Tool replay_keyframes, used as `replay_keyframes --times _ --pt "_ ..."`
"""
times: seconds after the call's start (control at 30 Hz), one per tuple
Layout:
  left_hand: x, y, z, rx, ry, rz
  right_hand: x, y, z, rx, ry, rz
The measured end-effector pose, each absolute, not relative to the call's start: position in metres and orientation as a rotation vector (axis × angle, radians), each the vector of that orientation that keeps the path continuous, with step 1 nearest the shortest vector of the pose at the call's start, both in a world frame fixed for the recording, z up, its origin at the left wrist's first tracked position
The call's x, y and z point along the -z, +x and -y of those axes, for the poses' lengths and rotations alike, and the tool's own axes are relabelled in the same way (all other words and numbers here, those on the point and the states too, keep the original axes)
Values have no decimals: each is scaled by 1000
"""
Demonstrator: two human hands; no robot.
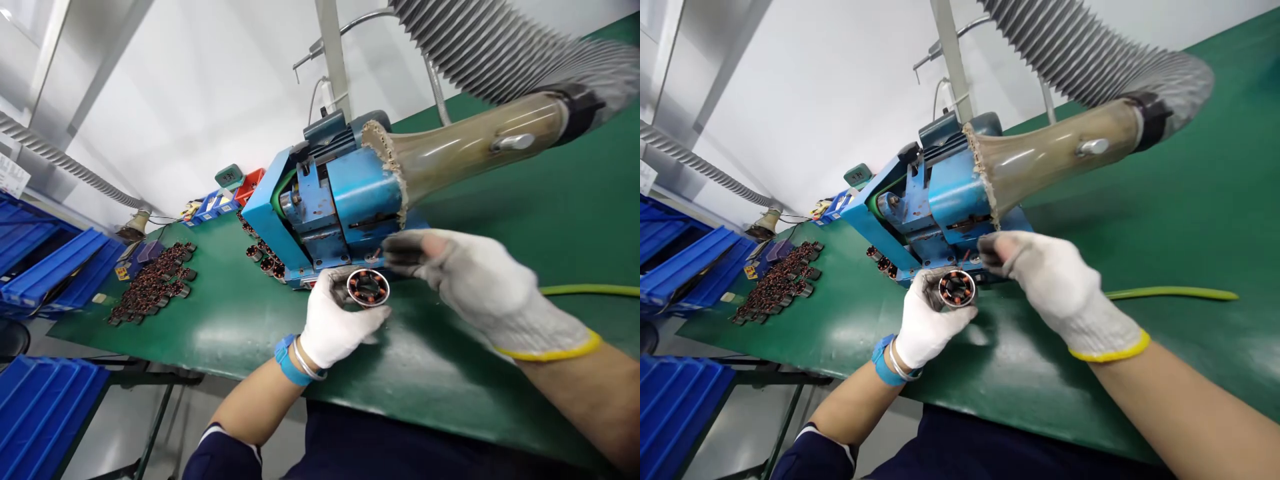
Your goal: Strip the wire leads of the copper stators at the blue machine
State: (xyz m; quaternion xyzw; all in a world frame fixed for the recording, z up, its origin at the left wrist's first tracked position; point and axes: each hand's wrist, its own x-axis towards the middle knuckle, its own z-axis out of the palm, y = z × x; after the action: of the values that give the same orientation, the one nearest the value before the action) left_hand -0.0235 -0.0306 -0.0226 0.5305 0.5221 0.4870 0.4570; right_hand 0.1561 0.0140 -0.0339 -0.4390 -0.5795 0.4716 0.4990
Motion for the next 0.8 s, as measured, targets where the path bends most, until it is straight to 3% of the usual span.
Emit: replay_keyframes --times 0.07,0.23,0.53,0.8 --pt "20 -15 21 -1273 1206 -1276 28 148 -9 -1247 -1083 1398" --pt "15 4 1 -1382 1167 -1265 16 130 -3 -969 -1242 1507" --pt "3 16 -19 -1408 1299 -1293 -1 136 -21 -982 -1218 1501" --pt "12 16 -19 -1383 1430 -1315 15 137 -20 -916 -1114 1441"
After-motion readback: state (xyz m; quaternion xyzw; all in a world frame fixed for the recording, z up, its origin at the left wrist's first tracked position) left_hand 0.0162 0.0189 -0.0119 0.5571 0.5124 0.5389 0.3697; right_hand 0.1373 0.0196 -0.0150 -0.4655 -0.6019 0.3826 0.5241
